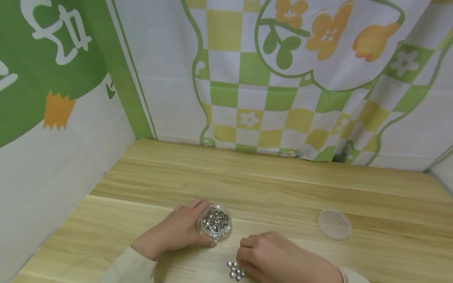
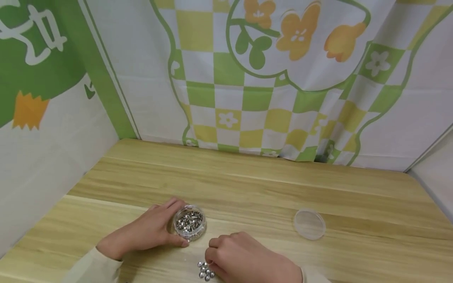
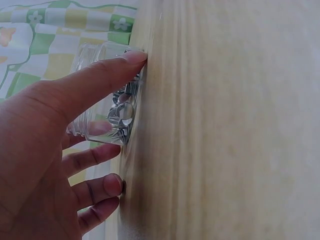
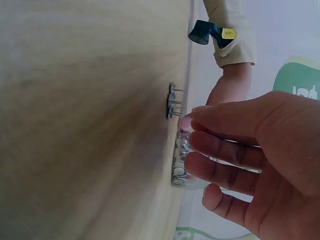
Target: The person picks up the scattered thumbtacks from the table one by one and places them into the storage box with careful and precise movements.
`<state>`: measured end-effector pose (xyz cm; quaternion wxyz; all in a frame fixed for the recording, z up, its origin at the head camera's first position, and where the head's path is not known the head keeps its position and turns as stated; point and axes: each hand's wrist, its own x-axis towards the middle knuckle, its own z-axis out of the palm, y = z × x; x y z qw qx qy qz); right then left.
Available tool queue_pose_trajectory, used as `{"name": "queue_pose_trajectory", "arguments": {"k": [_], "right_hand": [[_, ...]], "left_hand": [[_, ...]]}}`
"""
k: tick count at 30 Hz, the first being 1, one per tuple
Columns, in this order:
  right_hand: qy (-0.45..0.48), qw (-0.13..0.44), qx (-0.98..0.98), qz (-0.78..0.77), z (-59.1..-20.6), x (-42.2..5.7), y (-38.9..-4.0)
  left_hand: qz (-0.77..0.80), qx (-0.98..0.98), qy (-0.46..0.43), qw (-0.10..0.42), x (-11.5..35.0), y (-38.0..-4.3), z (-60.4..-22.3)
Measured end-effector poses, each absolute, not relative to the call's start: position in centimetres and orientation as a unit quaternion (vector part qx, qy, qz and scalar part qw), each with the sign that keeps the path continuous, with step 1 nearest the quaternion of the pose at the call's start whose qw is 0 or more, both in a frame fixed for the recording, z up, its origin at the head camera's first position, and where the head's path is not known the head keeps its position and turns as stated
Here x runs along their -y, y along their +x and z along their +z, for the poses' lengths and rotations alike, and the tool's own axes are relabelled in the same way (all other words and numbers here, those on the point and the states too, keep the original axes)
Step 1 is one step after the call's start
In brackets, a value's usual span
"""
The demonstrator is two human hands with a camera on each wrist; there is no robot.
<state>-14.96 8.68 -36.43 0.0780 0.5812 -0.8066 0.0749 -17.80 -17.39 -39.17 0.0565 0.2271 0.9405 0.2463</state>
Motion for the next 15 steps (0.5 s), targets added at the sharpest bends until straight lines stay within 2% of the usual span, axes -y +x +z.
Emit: {"name": "queue_pose_trajectory", "arguments": {"k": [6,15], "right_hand": [[0.576,0.056,0.812,0.072,-37.16,-8.63,-14.97],[0.568,0.072,0.818,0.055,-36.85,-8.44,-15.02]], "left_hand": [[0.245,-0.942,0.223,0.056,17.38,-17.73,-39.23],[0.24,-0.942,0.228,0.051,17.46,-17.8,-39.22]]}}
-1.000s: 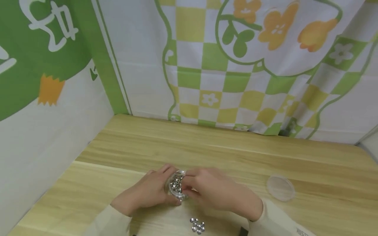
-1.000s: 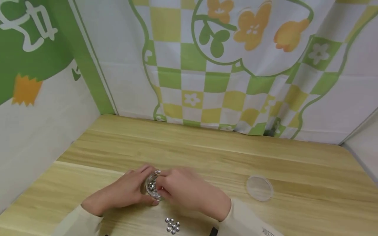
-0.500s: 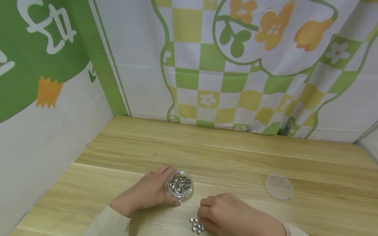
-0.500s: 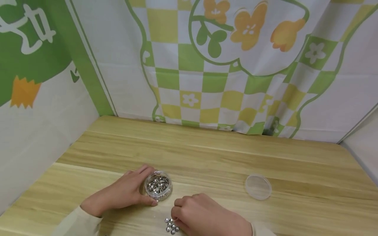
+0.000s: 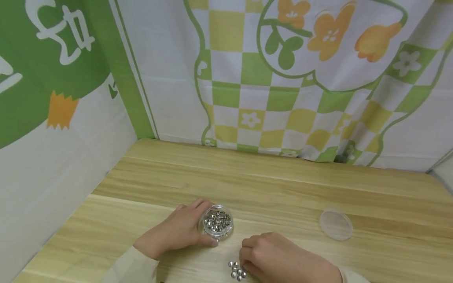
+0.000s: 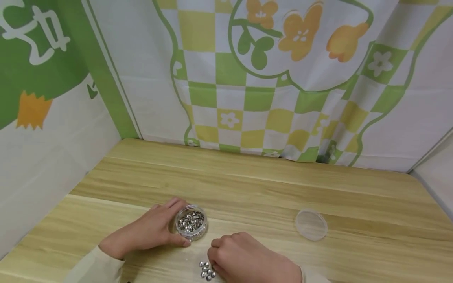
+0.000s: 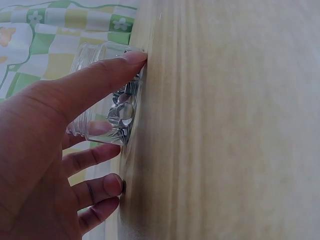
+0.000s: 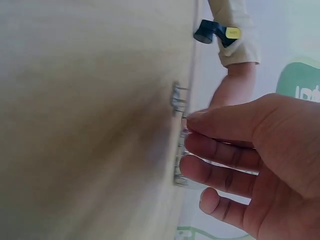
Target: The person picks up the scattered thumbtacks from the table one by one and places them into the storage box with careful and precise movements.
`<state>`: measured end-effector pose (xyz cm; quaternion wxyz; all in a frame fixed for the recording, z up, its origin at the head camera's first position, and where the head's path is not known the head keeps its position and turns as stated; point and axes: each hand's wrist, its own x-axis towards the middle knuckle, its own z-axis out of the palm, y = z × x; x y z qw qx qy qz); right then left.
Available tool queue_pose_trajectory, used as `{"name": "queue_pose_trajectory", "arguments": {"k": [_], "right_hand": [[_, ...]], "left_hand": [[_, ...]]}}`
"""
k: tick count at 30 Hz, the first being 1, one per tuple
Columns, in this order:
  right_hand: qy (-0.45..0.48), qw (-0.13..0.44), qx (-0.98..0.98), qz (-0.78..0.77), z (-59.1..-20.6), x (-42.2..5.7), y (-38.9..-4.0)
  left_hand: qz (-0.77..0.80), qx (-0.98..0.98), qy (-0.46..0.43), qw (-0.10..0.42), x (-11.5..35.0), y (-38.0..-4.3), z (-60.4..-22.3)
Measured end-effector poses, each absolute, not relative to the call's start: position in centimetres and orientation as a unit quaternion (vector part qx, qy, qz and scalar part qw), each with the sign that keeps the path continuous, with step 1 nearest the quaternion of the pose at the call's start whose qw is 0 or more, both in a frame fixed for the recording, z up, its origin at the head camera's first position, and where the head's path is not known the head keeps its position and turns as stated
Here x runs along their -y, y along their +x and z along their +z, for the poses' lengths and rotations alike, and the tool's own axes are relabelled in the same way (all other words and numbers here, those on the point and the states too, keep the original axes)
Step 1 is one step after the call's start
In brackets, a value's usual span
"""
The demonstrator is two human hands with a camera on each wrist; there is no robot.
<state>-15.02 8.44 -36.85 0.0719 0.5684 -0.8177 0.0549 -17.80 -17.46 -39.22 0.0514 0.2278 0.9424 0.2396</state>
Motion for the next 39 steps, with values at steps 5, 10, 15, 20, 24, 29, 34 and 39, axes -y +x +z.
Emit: {"name": "queue_pose_trajectory", "arguments": {"k": [5,10,15,20,24,29,34,39], "right_hand": [[0.528,0.045,0.841,0.11,-35.6,-7.6,-15.5],[0.504,0.041,0.851,0.143,-34.8,-6.0,-17.4],[0.487,0.052,0.859,0.152,-34.9,-4.3,-19.9],[0.477,0.052,0.866,0.142,-35.3,-3.0,-21.4],[0.471,0.039,0.869,0.144,-35.3,-2.6,-21.8],[0.477,0.039,0.867,0.14,-34.9,-2.1,-21.6],[0.482,0.037,0.866,0.128,-34.9,-1.7,-21.4],[0.482,0.051,0.865,0.132,-34.8,-2.0,-21.2]], "left_hand": [[0.24,-0.941,0.232,0.051,17.4,-18.0,-39.4],[0.243,-0.939,0.236,0.058,17.3,-18.0,-39.4],[0.236,-0.94,0.24,0.059,17.3,-18.0,-39.3],[0.236,-0.94,0.24,0.06,17.4,-18.0,-39.3],[0.238,-0.939,0.239,0.062,17.4,-18.0,-39.4],[0.241,-0.939,0.234,0.067,17.5,-18.0,-39.5],[0.248,-0.938,0.233,0.064,17.6,-17.9,-39.4],[0.24,-0.94,0.236,0.06,17.6,-17.8,-39.2]]}}
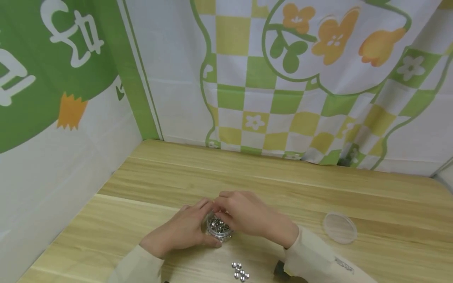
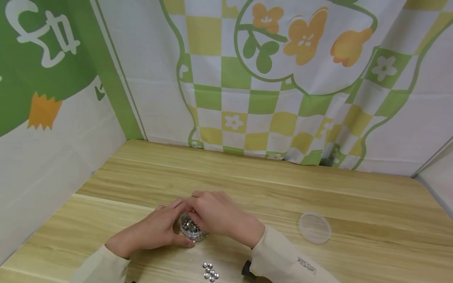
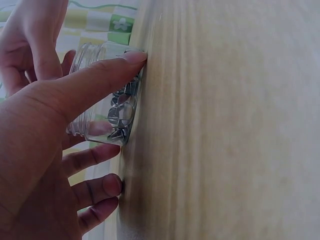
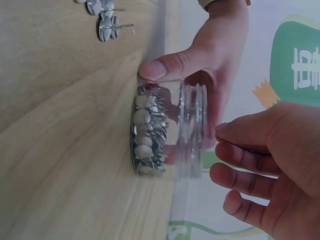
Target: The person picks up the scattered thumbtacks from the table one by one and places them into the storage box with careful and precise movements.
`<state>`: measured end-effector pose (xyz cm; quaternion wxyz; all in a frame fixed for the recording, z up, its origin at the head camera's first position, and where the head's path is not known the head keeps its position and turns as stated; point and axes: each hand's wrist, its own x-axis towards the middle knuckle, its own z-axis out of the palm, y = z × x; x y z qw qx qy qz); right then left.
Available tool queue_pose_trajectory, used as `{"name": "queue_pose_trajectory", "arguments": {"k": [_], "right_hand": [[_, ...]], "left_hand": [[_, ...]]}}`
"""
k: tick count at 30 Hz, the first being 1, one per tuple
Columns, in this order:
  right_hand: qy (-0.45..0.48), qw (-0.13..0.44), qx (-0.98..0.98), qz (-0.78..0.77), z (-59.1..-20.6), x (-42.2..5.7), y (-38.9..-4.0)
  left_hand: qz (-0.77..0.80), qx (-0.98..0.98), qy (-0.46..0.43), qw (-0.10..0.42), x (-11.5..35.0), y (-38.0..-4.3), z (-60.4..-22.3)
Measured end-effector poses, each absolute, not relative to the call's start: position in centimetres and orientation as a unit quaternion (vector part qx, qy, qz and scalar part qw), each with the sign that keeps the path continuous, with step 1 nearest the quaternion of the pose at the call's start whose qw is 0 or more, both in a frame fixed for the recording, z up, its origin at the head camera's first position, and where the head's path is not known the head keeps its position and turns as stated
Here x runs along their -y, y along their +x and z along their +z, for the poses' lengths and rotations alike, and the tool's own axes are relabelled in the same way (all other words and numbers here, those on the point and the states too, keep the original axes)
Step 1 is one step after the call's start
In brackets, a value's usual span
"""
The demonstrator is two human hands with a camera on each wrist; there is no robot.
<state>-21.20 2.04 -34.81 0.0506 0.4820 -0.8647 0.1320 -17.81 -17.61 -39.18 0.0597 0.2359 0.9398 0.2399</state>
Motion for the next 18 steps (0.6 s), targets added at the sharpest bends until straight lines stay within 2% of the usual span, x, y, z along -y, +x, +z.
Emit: {"name": "queue_pose_trajectory", "arguments": {"k": [7,18], "right_hand": [[0.473,0.078,0.866,0.142,-34.7,-4.7,-19.6],[0.519,0.1,0.842,0.104,-36.2,-8.3,-15.5]], "left_hand": [[0.237,-0.941,0.233,0.057,17.4,-17.8,-39.0],[0.241,-0.942,0.229,0.054,17.4,-17.7,-38.9]]}}
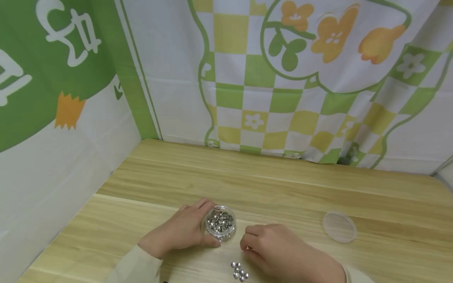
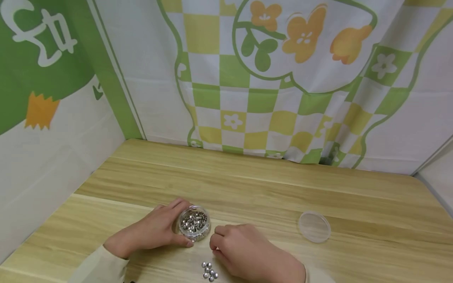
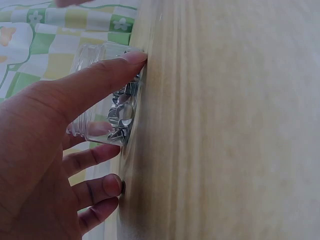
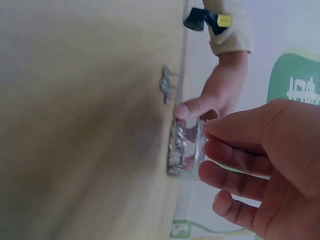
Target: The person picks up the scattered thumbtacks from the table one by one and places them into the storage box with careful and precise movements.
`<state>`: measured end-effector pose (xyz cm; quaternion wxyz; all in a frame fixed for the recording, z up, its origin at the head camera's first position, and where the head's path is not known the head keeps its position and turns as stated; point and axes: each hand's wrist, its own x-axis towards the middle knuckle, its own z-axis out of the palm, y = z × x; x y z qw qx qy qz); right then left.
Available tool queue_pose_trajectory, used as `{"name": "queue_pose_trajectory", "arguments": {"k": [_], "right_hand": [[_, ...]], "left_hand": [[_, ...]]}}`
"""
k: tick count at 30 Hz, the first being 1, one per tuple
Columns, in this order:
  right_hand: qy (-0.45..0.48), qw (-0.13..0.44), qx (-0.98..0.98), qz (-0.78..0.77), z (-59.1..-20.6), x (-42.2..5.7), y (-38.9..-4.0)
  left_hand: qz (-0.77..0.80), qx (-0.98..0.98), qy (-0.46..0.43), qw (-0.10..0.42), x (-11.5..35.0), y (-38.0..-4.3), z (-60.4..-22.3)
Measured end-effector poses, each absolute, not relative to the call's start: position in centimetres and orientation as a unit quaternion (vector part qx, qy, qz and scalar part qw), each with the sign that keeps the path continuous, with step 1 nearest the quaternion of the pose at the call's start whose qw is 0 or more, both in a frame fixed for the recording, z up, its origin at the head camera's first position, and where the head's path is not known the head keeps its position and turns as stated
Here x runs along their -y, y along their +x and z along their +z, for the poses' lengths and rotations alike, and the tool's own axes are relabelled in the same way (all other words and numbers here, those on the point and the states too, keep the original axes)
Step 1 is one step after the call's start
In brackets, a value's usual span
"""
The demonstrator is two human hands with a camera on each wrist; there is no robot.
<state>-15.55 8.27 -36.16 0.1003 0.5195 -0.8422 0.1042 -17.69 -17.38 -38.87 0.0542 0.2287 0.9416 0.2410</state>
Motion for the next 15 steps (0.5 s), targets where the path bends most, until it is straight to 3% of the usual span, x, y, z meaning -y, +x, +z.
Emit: {"name": "queue_pose_trajectory", "arguments": {"k": [15], "right_hand": [[0.573,0.056,0.816,0.061,-37.7,-8.4,-14.5]], "left_hand": [[0.247,-0.94,0.227,0.058,17.4,-17.7,-39.1]]}}
